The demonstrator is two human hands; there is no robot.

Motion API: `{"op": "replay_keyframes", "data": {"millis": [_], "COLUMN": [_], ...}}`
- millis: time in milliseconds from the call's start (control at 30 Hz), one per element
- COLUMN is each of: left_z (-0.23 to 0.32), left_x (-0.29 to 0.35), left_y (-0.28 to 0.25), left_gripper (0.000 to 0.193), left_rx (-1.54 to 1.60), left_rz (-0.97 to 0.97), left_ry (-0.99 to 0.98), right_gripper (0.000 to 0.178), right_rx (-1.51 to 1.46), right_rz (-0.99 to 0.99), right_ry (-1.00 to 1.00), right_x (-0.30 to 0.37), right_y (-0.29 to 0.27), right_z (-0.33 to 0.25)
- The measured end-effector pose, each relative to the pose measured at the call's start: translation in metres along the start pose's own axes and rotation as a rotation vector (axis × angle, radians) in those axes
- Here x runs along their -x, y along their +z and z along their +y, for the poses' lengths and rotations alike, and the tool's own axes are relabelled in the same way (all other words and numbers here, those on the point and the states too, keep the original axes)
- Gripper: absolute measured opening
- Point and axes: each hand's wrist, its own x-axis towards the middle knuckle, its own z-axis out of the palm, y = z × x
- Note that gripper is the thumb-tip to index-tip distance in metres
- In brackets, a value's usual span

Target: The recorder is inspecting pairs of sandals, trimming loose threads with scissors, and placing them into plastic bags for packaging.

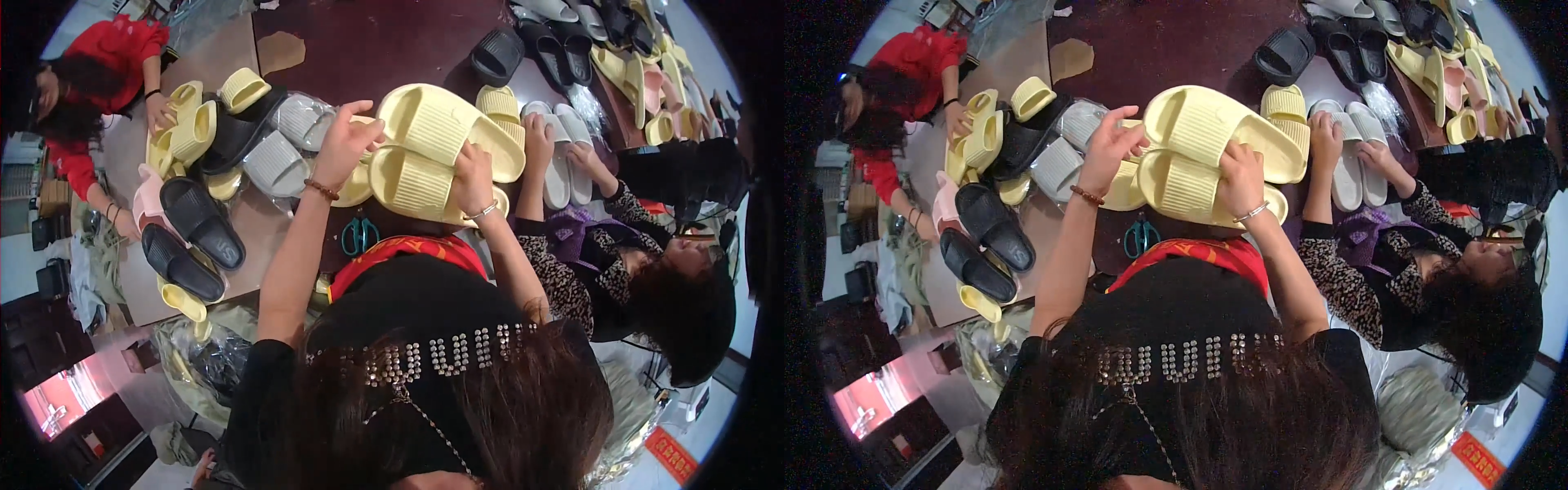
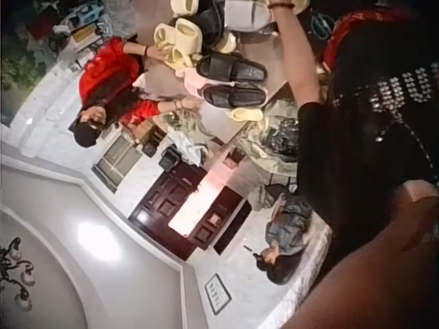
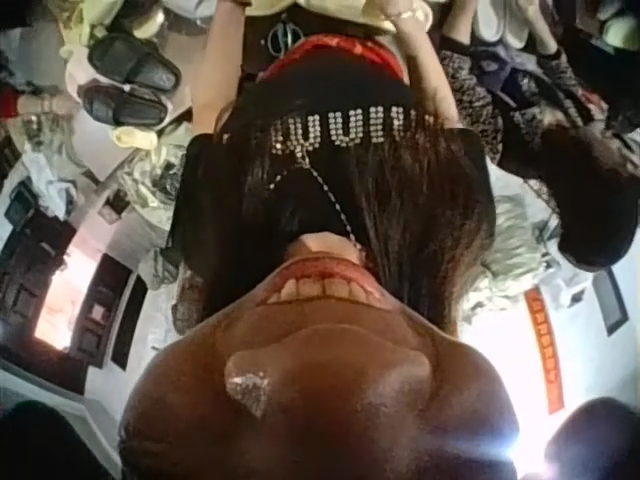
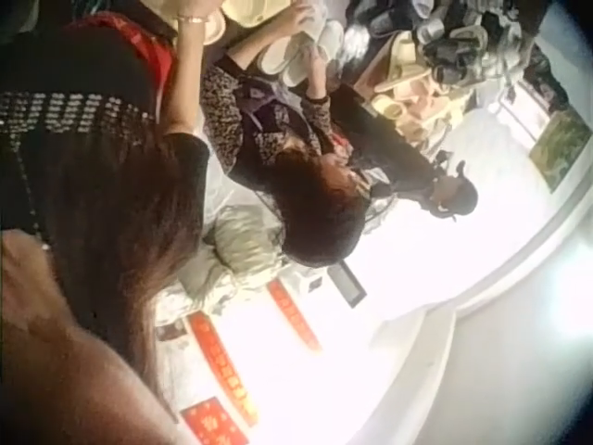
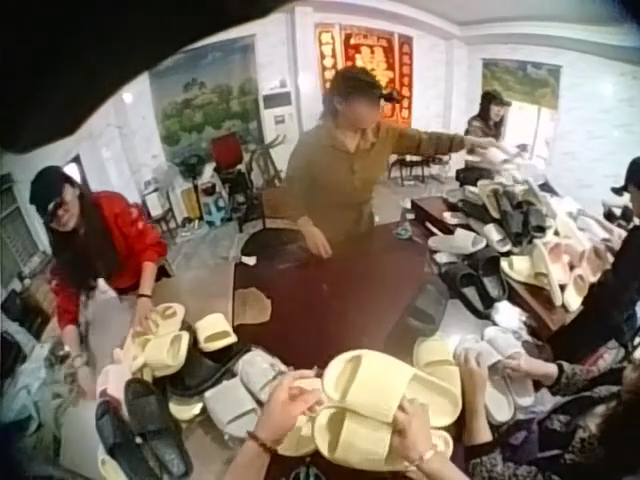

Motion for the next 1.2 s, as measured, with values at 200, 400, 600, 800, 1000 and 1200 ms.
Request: {"op": "replay_keyframes", "data": {"millis": [200, 400, 600, 800, 1000, 1200], "left_z": [-0.004, -0.019, -0.05, -0.127, -0.169, -0.181], "left_x": [-0.005, -0.02, -0.01, 0.074, 0.159, 0.156], "left_y": [0.002, -0.023, -0.039, -0.046, -0.042, -0.023], "left_gripper": [0.016, 0.021, 0.025, 0.027, 0.037, 0.045], "left_rx": [-0.066, 0.326, 0.182, -0.55, -1.174, -1.205], "left_rz": [0.05, 0.119, 0.339, 0.207, 0.117, 0.209], "left_ry": [0.019, -0.034, 0.063, -0.023, -0.022, -0.101], "right_gripper": [0.023, 0.015, 0.015, 0.01, 0.01, 0.012], "right_rx": [-0.133, -0.204, -0.253, -0.239, -0.034, -0.201], "right_rz": [-0.047, -0.107, -0.064, 0.197, 0.196, 0.167], "right_ry": [0.037, 0.136, 0.222, 0.457, 0.477, 0.465], "right_x": [-0.004, 0.003, -0.004, -0.001, -0.01, -0.004], "right_y": [0.01, 0.012, 0.005, -0.018, -0.061, -0.042], "right_z": [-0.009, -0.012, -0.016, 0.054, 0.058, 0.046]}}
